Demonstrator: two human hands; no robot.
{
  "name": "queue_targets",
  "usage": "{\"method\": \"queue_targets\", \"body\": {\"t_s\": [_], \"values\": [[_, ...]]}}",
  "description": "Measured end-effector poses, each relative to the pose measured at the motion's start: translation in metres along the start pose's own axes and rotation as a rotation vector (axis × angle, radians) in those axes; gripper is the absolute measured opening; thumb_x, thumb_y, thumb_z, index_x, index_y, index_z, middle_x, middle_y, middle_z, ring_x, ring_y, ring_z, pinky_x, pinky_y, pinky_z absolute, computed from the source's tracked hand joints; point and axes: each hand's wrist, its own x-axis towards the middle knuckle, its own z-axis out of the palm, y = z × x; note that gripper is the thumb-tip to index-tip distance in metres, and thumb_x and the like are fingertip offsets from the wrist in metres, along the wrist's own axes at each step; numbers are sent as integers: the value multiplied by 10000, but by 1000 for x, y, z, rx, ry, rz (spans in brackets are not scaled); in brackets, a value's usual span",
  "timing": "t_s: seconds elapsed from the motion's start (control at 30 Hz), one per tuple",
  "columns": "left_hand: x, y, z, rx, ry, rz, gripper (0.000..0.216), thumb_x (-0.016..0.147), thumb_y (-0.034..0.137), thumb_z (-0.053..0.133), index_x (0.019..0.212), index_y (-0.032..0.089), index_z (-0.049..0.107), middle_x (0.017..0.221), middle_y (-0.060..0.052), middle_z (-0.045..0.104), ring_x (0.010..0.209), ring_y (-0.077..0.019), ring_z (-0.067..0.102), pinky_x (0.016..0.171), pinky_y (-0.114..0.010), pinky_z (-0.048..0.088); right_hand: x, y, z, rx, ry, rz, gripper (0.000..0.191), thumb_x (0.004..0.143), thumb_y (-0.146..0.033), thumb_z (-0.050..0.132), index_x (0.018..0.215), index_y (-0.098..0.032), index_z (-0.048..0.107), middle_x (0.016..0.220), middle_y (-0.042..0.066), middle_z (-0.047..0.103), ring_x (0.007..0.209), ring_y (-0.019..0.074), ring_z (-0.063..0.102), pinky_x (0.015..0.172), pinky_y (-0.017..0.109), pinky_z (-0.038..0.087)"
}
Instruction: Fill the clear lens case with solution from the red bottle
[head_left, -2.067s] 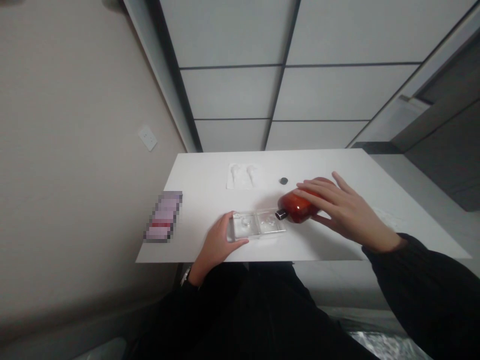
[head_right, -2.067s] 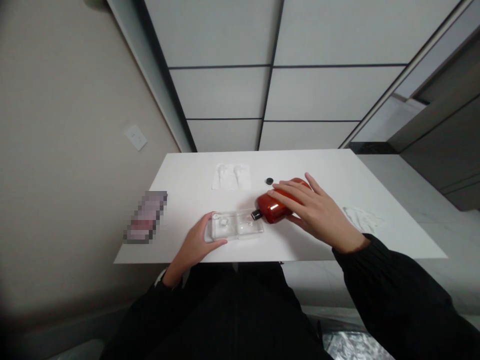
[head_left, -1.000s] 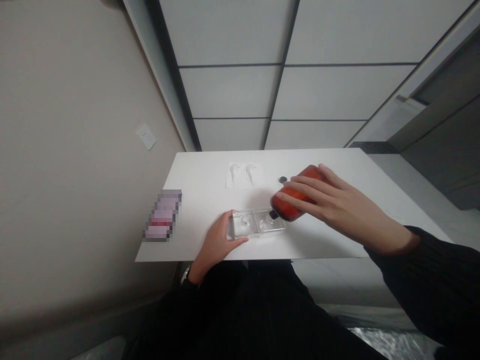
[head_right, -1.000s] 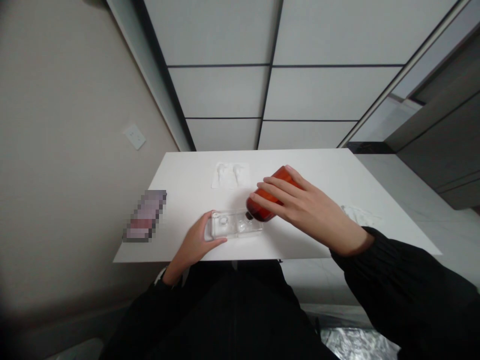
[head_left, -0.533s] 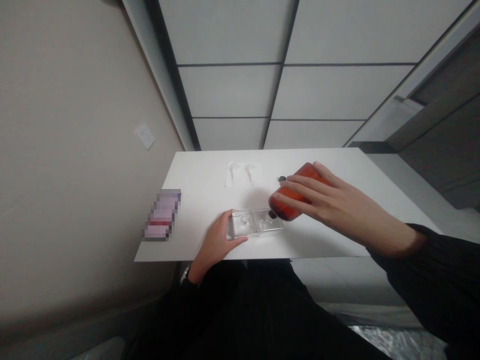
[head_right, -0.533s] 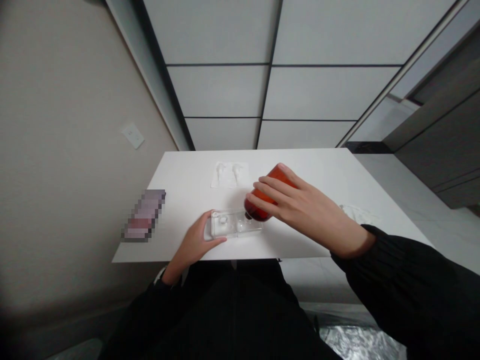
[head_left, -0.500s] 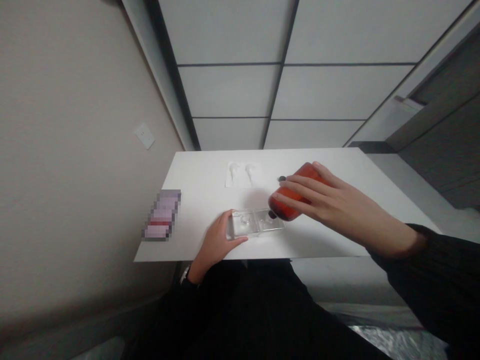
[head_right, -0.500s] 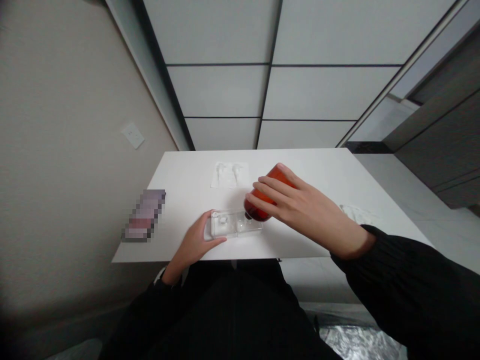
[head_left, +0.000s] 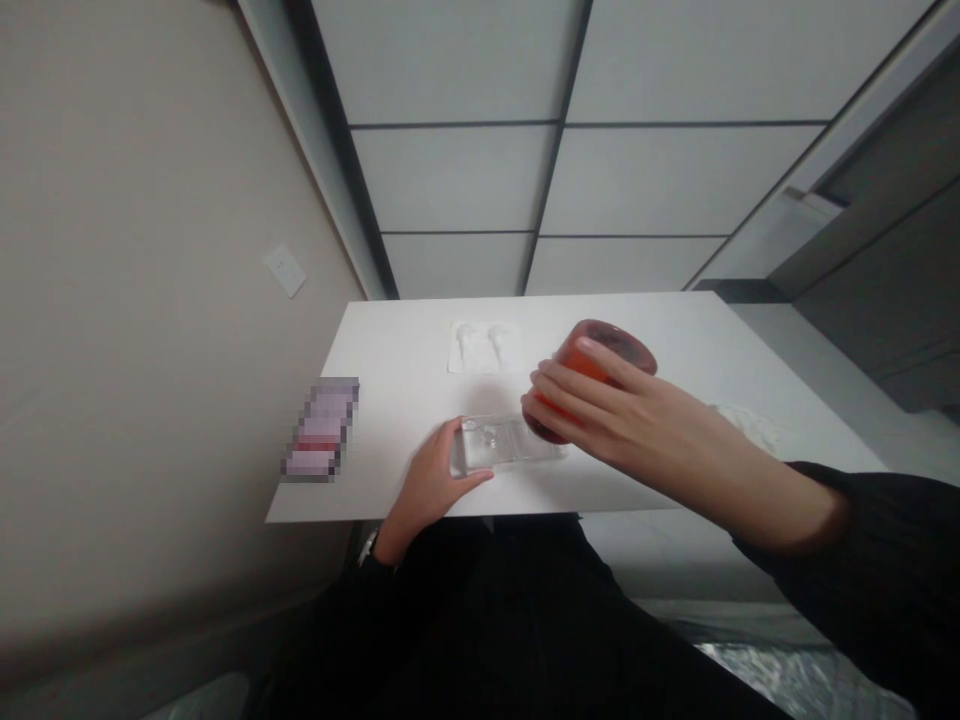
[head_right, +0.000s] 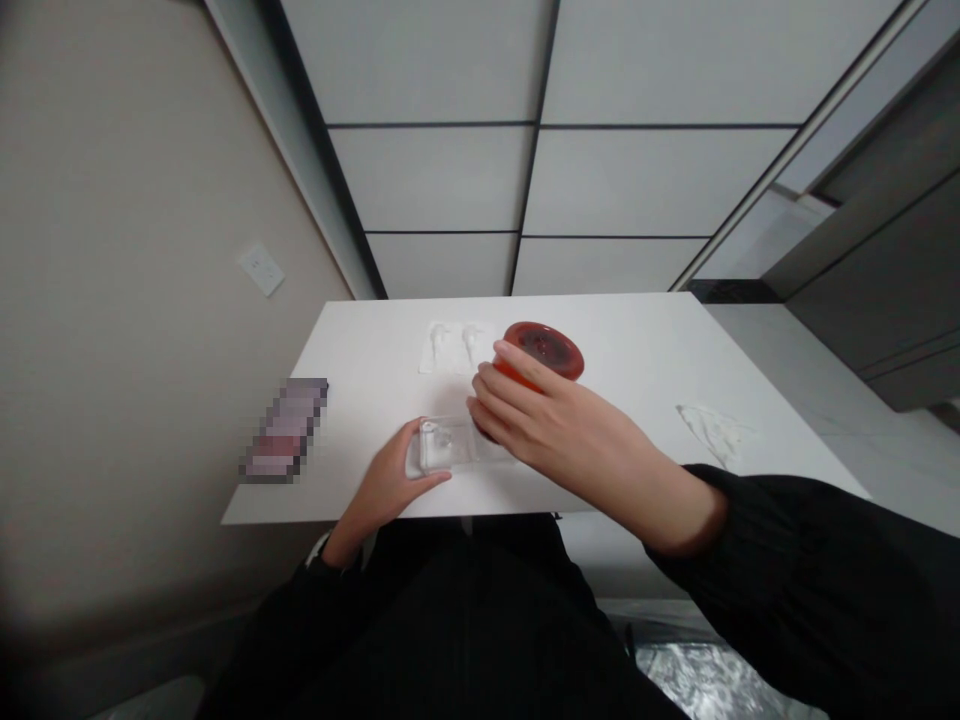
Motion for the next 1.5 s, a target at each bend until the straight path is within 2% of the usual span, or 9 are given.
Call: {"method": "queue_targets", "body": {"t_s": [0.47,0.6,0.73,0.93,1.03,1.13,1.27,1.4,1.5], "values": [[1,2,-1,-12,1,1,695,840,279,884,1431,211,524,1445,-152,670,1358,-361,643,1174,-548,498,8,-9,-5,-21,-20,-28,449,986,-38,569,1353,-251,714,1386,32,747,1433,255,609,1331,469,409],[1,-2,0,-24,6,9,709,838,287,887,1443,222,522,1460,-153,663,1379,-366,632,1191,-552,486,1,-6,3,148,111,51,418,1001,-32,582,1369,-201,684,1361,75,741,1416,268,619,1348,484,371],[1,-6,1,-42,4,24,721,841,306,889,1457,229,522,1483,-155,650,1399,-372,621,1211,-557,472,-13,-2,12,193,122,192,471,1003,-13,572,1399,-253,657,1367,62,730,1387,292,635,1345,583,341],[0,-5,-1,-65,7,86,910,839,287,896,1583,258,372,1588,-165,553,1483,-372,549,1252,-576,433,-47,3,57,331,83,409,593,949,-33,633,1499,-251,599,1475,130,689,1402,381,620,1263,780,293],[0,9,-12,-52,4,141,1060,841,321,907,1657,285,232,1673,-182,439,1519,-376,507,1259,-588,424,-64,-1,82,577,139,568,675,909,-118,739,1536,-301,566,1536,123,648,1406,403,608,1251,828,227],[6,30,-25,3,-27,204,992,864,360,894,1651,299,293,1690,-159,427,1558,-380,448,1300,-600,357,-79,-13,103,976,319,801,643,858,-259,852,1458,-351,640,1525,68,668,1479,393,546,1313,756,139],[27,52,-26,97,-105,248,961,823,371,934,1616,291,398,1633,-149,528,1506,-395,510,1274,-598,389,-96,-45,130,1125,459,1009,756,851,-512,869,1507,-299,560,1543,130,634,1449,392,578,1247,671,395],[45,58,-12,165,-147,234,1043,730,336,1007,1596,272,430,1524,-154,635,1385,-405,612,1196,-595,460,-108,-81,157,1220,558,1156,808,840,-603,848,1491,-263,512,1500,166,644,1389,384,635,1194,606,486],[50,58,-6,196,-184,213,1104,715,317,1017,1621,280,387,1421,-134,706,1266,-390,685,1112,-571,520,-108,-94,168,1273,595,1203,810,844,-570,854,1505,-268,496,1534,157,614,1430,375,602,1223,592,460]]}}
